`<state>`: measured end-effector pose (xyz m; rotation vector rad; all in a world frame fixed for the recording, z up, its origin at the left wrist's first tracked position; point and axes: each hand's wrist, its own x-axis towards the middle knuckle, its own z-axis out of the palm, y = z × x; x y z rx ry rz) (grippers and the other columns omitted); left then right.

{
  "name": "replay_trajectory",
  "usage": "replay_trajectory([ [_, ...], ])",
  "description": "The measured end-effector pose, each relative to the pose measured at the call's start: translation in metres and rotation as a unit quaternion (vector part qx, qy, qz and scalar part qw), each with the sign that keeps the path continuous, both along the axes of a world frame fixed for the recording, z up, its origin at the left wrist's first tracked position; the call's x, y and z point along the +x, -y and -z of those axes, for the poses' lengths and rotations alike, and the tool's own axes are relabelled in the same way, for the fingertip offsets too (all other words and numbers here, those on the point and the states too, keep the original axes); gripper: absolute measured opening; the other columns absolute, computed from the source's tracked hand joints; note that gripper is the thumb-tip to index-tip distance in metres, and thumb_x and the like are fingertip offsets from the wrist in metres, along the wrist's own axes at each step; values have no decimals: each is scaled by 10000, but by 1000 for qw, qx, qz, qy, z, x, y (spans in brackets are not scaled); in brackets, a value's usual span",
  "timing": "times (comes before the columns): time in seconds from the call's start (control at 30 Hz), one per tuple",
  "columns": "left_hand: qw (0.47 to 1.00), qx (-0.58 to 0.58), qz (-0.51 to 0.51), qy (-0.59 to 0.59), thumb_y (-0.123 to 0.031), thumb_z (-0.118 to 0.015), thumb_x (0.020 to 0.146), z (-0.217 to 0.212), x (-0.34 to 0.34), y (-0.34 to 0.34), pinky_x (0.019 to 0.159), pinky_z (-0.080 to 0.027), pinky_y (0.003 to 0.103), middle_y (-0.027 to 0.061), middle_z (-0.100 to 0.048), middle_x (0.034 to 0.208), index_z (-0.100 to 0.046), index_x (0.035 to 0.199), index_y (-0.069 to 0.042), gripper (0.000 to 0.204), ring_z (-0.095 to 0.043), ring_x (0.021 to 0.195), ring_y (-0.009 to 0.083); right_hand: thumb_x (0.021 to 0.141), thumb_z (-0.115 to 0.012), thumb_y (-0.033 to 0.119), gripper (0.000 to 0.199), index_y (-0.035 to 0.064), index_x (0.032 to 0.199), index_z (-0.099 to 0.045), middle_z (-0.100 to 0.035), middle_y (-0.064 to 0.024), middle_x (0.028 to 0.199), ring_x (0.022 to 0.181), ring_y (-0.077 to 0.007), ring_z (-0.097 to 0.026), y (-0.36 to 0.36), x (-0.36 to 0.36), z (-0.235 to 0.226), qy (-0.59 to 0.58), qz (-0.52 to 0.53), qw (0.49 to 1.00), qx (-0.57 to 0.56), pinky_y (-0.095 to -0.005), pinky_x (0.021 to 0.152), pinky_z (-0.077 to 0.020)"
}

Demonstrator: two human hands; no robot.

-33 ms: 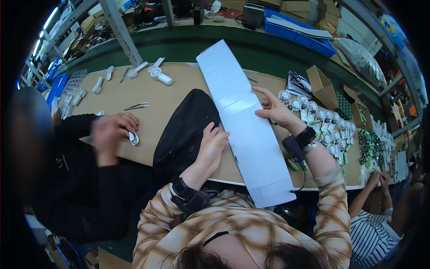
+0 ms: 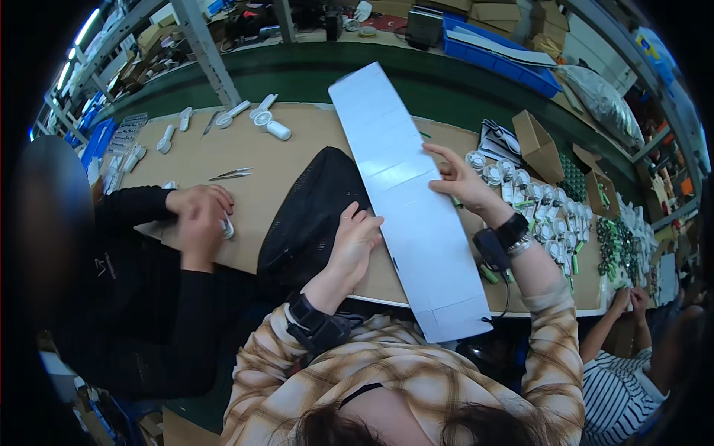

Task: Assembling and inspecting small electronic fan or motor components on a production line.

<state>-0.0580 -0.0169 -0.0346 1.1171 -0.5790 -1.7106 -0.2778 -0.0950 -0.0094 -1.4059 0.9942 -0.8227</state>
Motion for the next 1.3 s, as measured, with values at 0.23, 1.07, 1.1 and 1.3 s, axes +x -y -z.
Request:
replay_trajectory([
  [0.23, 966, -162, 100, -177, -186, -564, 887, -15, 15, 19, 890, -418, 301, 96, -598, 1067, -528, 1129, 59, 346, -556, 981, 169, 782, -634, 104, 637, 49, 1350, -352, -438, -101, 1311, 1159, -181, -454, -27, 18, -48, 14, -2, 995, -94, -305, 971, -361],
  [1.07, 676, -561, -116, 465, -115, -782, 640, -146, 47, 1, 689, -469, 271, 74, -610, 737, -618, 924, 3, 349, -599, 729, 174, 712, -683, -53, 325, -1, 1023, -602, -635, -41, 931, 820, -91, -600, -53, 7, -199, -86, -44, 934, -345, -221, 726, -499],
  [1.1, 641, -603, -170, 443, -115, -793, 621, -153, 51, 6, 715, -454, 269, 69, -596, 779, -589, 962, -3, 413, -580, 759, 173, 714, -685, -45, 310, -2, 1011, -607, -637, -42, 925, 825, -95, -602, -50, 4, -206, -56, -34, 936, -345, -226, 736, -500],
  [1.3, 715, -654, 25, 245, -137, -722, 756, -185, 36, 57, 749, -424, 229, 31, -575, 899, -524, 1048, 9, 382, -521, 823, 89, 787, -655, 52, 335, 21, 1108, -563, -637, -41, 888, 814, -100, -612, -31, 0, -255, -32, -25, 893, -449, -220, 740, -498],
])
